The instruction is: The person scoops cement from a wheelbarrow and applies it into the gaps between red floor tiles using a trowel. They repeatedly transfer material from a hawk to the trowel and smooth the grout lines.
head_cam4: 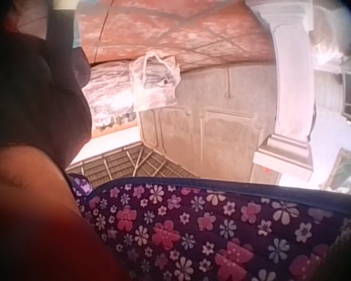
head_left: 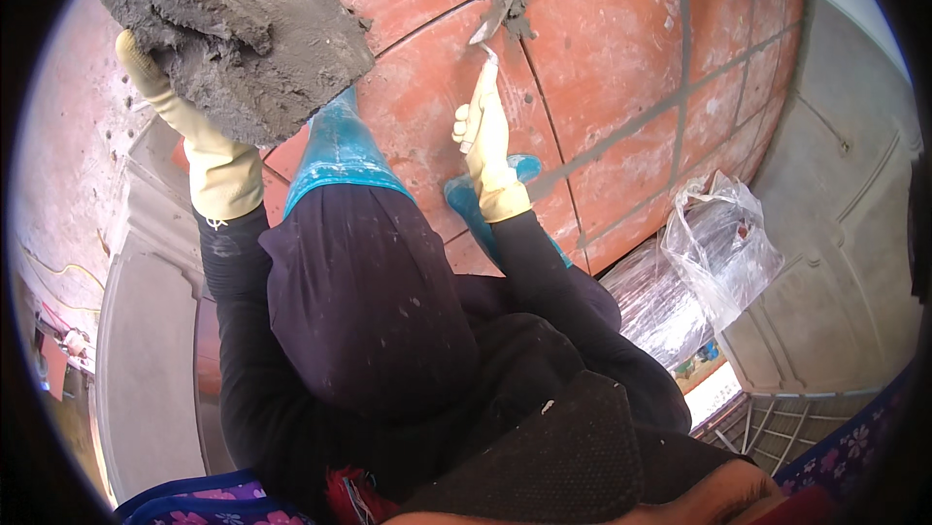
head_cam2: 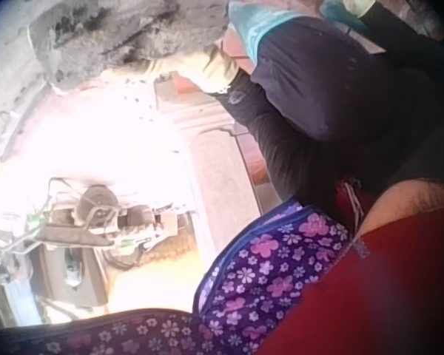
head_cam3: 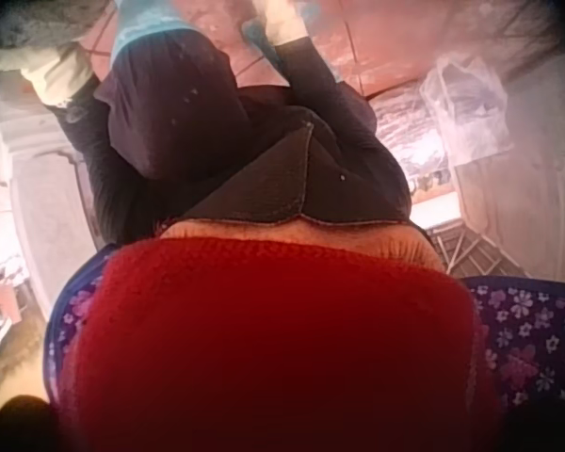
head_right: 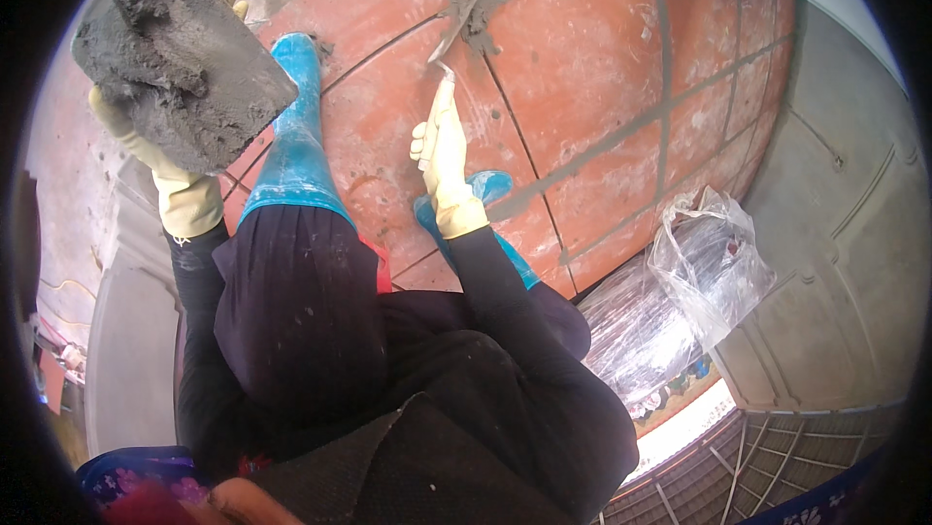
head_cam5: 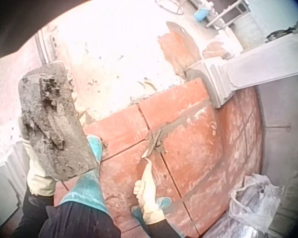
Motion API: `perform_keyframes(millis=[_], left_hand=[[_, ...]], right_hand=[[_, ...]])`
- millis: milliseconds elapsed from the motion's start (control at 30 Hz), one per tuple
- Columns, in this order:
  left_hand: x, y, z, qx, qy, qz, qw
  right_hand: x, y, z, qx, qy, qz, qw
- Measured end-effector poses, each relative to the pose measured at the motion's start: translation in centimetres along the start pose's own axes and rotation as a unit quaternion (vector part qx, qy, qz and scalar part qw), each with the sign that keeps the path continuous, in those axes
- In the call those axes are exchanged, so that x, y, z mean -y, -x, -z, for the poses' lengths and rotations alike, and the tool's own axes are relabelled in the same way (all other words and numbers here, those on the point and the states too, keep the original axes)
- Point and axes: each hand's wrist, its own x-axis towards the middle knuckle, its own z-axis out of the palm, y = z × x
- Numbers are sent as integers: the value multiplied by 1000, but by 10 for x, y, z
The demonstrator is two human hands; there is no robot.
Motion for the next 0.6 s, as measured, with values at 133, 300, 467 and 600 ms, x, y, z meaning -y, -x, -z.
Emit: perform_keyframes(millis=[133, 300, 467, 600], left_hand=[[4, -3, 4, 3, 2, -3, 1000], [6, -4, 8, 7, 9, -2, 1000], [6, -4, 10, 11, 14, 0, 1000], [8, -5, 10, 15, 17, -1, 1000]], right_hand=[[-24, 6, 17, -4, -74, 10, 997], [-44, 12, 40, -68, -207, -76, 973], [-16, 23, 63, -36, -113, 11, 993], [22, 22, 83, -109, 118, 68, 985]])
